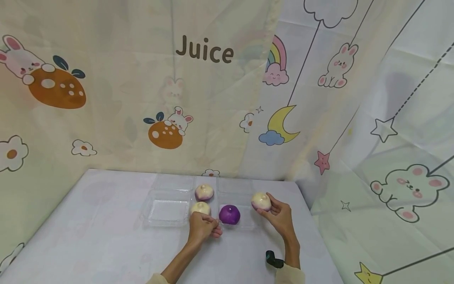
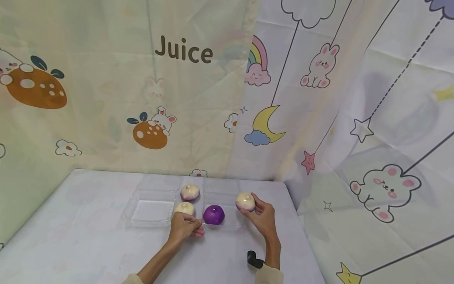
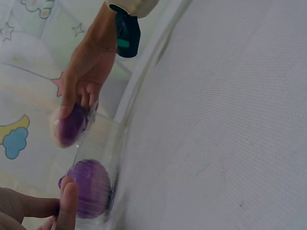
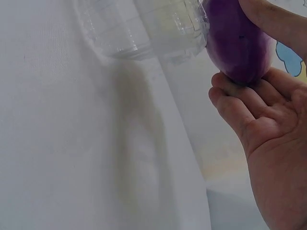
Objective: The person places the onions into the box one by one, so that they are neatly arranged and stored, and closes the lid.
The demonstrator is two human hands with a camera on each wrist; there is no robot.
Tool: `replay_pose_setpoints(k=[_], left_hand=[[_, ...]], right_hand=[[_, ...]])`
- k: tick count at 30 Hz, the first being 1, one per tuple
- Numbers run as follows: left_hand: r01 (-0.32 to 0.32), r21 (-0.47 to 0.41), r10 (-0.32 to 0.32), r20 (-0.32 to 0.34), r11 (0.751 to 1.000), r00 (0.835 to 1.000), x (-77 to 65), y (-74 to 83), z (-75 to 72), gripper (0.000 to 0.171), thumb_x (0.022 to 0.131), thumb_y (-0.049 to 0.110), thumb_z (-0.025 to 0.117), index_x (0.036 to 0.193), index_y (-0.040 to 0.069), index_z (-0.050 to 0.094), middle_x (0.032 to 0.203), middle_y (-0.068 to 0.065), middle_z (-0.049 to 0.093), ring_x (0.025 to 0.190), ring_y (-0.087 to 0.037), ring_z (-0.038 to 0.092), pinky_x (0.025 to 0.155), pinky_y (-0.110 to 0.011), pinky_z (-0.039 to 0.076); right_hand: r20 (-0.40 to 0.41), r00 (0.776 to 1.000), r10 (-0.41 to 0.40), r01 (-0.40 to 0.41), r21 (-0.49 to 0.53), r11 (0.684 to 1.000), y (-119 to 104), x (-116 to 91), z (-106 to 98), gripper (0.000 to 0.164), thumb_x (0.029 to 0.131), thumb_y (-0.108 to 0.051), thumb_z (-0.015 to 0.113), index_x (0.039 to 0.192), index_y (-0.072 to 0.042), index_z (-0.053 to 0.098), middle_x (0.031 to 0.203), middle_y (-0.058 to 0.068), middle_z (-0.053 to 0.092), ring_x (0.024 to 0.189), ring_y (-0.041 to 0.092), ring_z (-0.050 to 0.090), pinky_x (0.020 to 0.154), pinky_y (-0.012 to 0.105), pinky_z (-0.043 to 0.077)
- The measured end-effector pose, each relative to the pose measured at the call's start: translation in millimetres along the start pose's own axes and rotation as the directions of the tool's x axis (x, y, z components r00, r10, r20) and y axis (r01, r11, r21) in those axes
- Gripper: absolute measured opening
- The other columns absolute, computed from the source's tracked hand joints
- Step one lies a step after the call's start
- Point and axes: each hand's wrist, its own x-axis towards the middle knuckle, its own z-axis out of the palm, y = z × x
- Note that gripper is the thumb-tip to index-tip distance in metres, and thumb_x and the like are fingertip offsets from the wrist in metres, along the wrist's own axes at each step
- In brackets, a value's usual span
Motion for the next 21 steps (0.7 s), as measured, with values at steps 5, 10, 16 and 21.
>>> replay_pose_setpoints(k=[5, 10, 16, 21], left_hand=[[-0.012, -0.001, 0.012, 0.003, 1.000, 1.000, 0.8, 0.2, -0.3, 0.014, 0.096, -0.007, 0.074, 0.095, -0.021, 0.073, 0.077, -0.028, 0.078, 0.059, -0.024, 0.079, 0.057, -0.037, 0.069], [-0.006, -0.006, 0.006, 0.006, 1.000, 1.000, -1.0, 0.0, -0.8, 0.014, 0.096, -0.008, 0.074, 0.096, -0.022, 0.072, 0.077, -0.028, 0.078, 0.059, -0.023, 0.079, 0.058, -0.037, 0.069], [-0.006, -0.007, 0.006, 0.008, 1.000, 1.000, -1.4, 1.4, -0.2, 0.014, 0.096, -0.008, 0.073, 0.096, -0.021, 0.073, 0.077, -0.028, 0.078, 0.058, -0.021, 0.079, 0.058, -0.036, 0.069], [-0.014, -0.007, 0.014, 0.008, 1.000, 1.000, 0.6, -1.9, 0.0, 0.014, 0.096, -0.008, 0.073, 0.096, -0.022, 0.072, 0.077, -0.030, 0.077, 0.059, -0.023, 0.079, 0.058, -0.038, 0.069]], right_hand=[[0.004, 1.000, 0.011, -0.011, -0.008, 1.000, -1.9, -0.8, 3.0, 0.075, 0.089, -0.023, 0.094, 0.152, -0.003, 0.061, 0.155, 0.017, 0.063, 0.140, 0.037, 0.064, 0.111, 0.047, 0.057], [0.002, 1.000, -0.001, 0.001, -0.026, 1.000, -1.7, -4.0, 6.5, 0.074, 0.088, -0.024, 0.094, 0.151, -0.003, 0.062, 0.152, 0.017, 0.065, 0.137, 0.039, 0.066, 0.109, 0.053, 0.061], [0.000, 1.000, -0.018, 0.018, -0.027, 0.999, -2.6, -5.6, 9.2, 0.074, 0.085, -0.023, 0.096, 0.150, -0.004, 0.065, 0.150, 0.016, 0.067, 0.136, 0.037, 0.067, 0.107, 0.052, 0.062], [0.010, 0.999, -0.032, 0.032, -0.045, 0.998, -3.0, -4.9, 10.9, 0.075, 0.084, -0.023, 0.097, 0.149, -0.004, 0.065, 0.149, 0.015, 0.067, 0.136, 0.035, 0.067, 0.107, 0.050, 0.063]])
